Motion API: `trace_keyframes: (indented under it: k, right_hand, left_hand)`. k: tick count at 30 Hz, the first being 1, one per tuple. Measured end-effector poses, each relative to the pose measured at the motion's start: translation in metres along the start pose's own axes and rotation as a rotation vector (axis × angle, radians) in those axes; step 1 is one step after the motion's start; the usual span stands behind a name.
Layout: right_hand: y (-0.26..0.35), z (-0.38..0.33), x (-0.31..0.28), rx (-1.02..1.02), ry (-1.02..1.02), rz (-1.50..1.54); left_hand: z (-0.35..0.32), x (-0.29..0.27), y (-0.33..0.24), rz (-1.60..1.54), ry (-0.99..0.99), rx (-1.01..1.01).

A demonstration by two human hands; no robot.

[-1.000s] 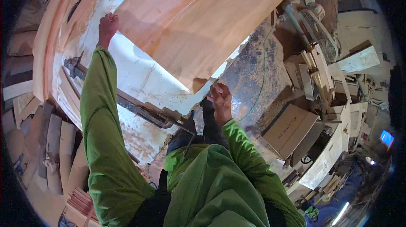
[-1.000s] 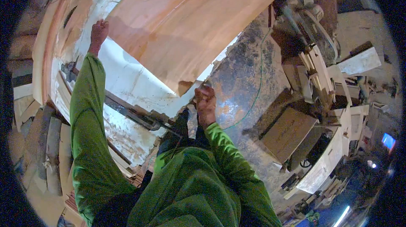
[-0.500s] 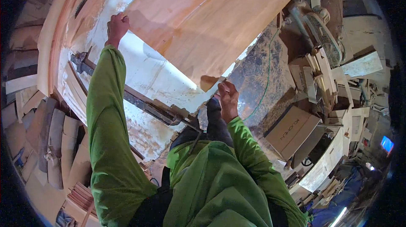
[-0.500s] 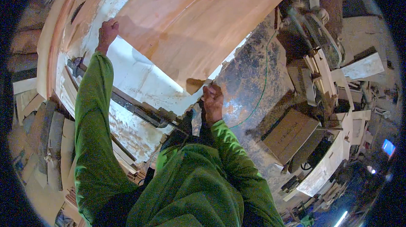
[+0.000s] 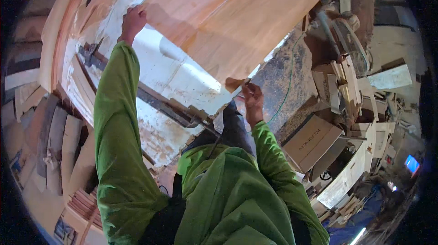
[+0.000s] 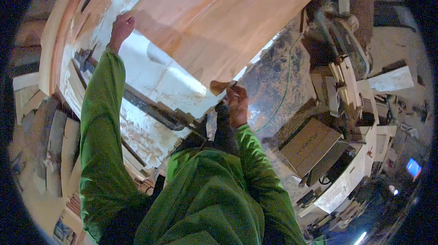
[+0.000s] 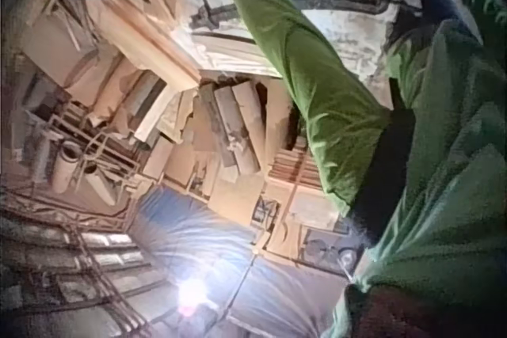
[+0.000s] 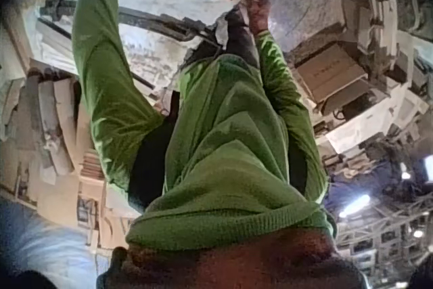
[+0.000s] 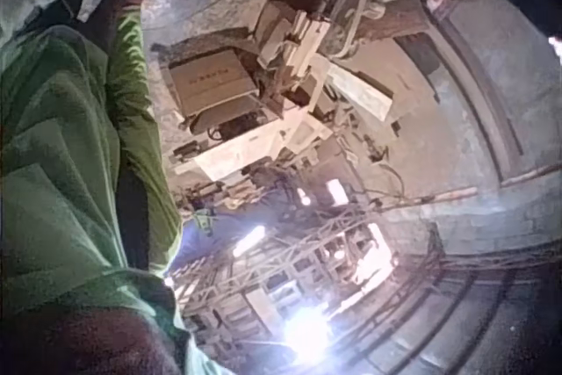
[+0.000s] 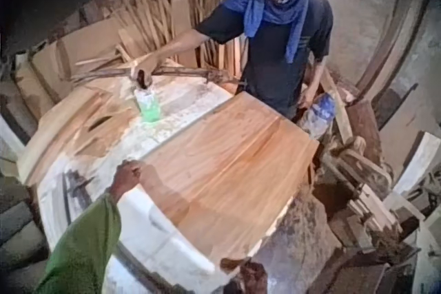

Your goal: Applying glue to wood panels and securing them with a large bar clamp in a workshop environment.

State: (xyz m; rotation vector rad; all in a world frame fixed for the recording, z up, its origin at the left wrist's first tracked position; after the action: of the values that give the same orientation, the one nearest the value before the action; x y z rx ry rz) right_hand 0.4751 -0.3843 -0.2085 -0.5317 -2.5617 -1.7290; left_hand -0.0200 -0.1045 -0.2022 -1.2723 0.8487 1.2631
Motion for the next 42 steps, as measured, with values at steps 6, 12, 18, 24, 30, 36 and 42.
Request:
trace_keyframes:
  k: [6,12,18,24,30,36,42]
  right_hand:
    - [0.003,-0.007,-0.001,0.069,0.074,-0.074]
    - [-0.016,-0.002,-0.008,0.033,0.172,0.006]
    - [0.001,-0.008,0.008,0.076,0.116,-0.288]
    - [0.017,-0.008,0.025,0.040,0.086,-0.307]
    - [0.004,0.009,0.020,-0.039,0.098,-0.488]
    - [0.013,0.006,0.026,-0.190,0.115,-0.747]
    - [0.011,0.019,-0.001,-0.250,0.118,-0.880]
  left_hand:
    - [-0.017,-0.005,0.003,-0.153,0.050,-0.068]
    - [-0.031,-0.042,-0.049,-0.076,0.169,-0.225]
    - [-0.071,-0.039,-0.033,-0.179,-0.028,-0.217]
    - [-0.067,-0.024,-0.028,-0.220,-0.053,-0.123]
    - [-0.038,-0.014,-0.012,-0.239,-0.033,-0.006]
    - [-0.033,-0.019,-0.021,-0.314,0.022,-0.044]
    - [-0.051,-0.016,-0.022,-0.333,0.026,-0.120]
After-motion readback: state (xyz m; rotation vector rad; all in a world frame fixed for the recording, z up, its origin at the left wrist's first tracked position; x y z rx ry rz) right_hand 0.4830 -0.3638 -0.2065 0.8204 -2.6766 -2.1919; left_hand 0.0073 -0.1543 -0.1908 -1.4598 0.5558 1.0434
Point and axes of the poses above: each hand's wrist, its own z-axis towards the middle knuckle, its own x-axis out of the palm, y = z × x, the point moved 6 cm from there along z, towards the middle knuckle, and after that the axes turned 7 degrees about -x, right-handed, at the moved point
